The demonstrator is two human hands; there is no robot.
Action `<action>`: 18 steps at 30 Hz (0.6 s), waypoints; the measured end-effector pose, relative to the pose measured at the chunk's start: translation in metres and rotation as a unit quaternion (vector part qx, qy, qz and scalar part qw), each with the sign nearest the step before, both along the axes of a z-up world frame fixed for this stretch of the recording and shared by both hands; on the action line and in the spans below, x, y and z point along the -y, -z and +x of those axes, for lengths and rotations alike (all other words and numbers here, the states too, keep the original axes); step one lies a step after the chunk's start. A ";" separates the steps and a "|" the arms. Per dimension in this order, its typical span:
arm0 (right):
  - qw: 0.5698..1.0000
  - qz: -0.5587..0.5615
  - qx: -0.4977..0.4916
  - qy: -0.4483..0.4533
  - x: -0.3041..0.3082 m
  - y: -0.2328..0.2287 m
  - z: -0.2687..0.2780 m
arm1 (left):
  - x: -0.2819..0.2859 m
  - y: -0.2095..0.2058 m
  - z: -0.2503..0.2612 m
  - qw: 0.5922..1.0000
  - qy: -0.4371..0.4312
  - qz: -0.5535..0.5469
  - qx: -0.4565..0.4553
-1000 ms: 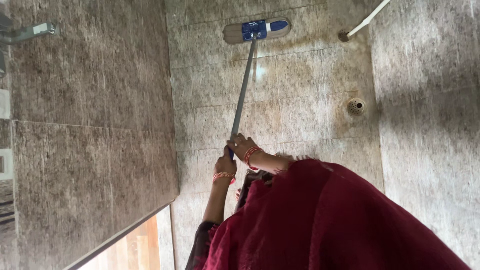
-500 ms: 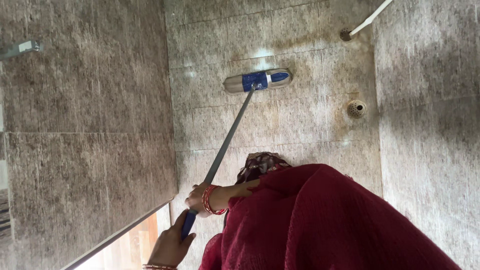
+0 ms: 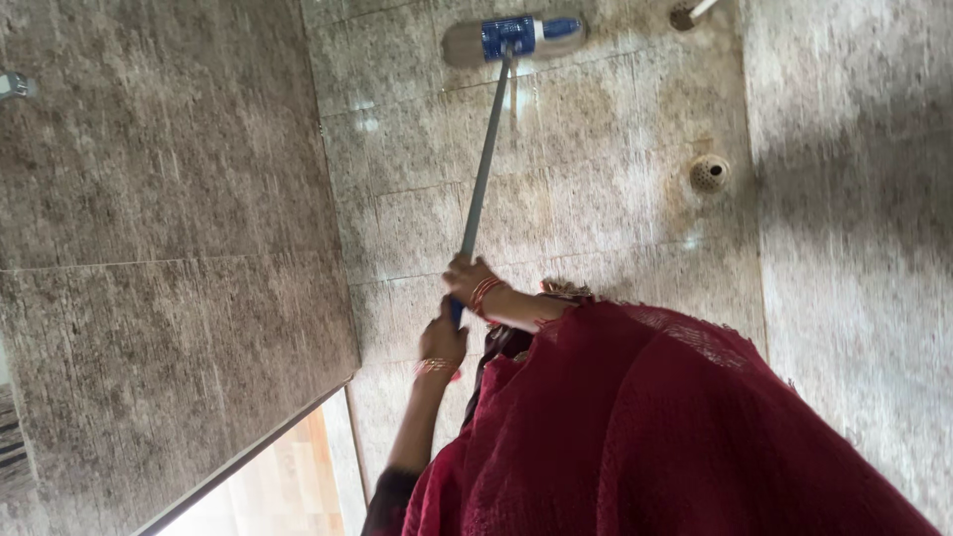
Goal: The person mops the tiled floor of a bathroom by pushing and pulling a long-handled floor mop across the surface.
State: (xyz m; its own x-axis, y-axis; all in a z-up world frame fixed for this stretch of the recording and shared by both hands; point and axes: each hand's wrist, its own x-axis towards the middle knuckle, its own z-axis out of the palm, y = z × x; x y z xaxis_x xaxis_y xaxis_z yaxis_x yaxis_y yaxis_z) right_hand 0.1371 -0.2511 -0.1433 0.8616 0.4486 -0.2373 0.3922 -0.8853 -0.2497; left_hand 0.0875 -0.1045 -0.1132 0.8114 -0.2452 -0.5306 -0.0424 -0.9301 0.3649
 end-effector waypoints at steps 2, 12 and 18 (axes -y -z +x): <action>0.998 0.000 0.038 0.043 0.014 0.009 -0.013 | 0.024 0.029 0.000 1.000 -0.002 -0.004 -0.015; 0.999 0.034 -0.015 -0.011 -0.060 0.049 -0.112 | -0.056 0.013 -0.108 0.999 0.019 0.025 -0.028; 0.979 0.054 -0.055 -0.191 -0.195 0.022 -0.202 | -0.205 -0.059 -0.221 0.997 0.015 -0.026 -0.077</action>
State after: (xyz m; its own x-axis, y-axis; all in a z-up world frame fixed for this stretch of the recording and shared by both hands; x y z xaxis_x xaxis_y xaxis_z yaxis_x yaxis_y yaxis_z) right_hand -0.0650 -0.0558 -0.1649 0.5976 0.7610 -0.2525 0.6558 -0.6451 -0.3922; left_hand -0.1334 0.1001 -0.0544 0.7132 -0.2985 -0.6343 -0.0094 -0.9088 0.4171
